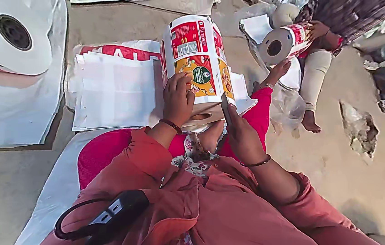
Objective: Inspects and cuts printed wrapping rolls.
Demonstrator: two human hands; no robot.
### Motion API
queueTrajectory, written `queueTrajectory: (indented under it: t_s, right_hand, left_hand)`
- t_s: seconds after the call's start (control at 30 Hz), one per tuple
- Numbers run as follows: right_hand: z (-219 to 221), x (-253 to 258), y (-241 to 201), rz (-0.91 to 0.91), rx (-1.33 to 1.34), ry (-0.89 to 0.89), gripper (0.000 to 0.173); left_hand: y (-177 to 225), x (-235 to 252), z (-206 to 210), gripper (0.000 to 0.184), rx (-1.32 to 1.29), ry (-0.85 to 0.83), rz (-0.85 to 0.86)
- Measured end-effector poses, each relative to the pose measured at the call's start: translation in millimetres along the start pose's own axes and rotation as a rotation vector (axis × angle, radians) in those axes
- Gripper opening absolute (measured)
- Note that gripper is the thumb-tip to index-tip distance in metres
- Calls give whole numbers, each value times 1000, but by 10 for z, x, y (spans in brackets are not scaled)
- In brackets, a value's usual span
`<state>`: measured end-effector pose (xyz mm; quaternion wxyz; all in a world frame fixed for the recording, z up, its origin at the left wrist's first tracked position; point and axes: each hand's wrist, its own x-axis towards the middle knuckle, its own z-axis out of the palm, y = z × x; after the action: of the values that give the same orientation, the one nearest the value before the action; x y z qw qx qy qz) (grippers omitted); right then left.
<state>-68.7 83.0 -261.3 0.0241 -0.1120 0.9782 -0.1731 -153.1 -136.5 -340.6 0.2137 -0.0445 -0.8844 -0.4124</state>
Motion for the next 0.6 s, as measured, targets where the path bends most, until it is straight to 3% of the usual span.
queueTrajectory:
  t_s: [0.33,0.5,0.6]
  right_hand:
    - [-197,42,-203,-4,-175,-110,68]
    - [-96,-392,-93,94,-95,-471,60]
    - [-23,-549,351,30,90,29,60]
  left_hand:
    - [7,-20,26,40,41,-5,9]
    - [18,-24,-45,43,-39,-42,-3]
    - [54,-74,-52,40,-78,-43,49]
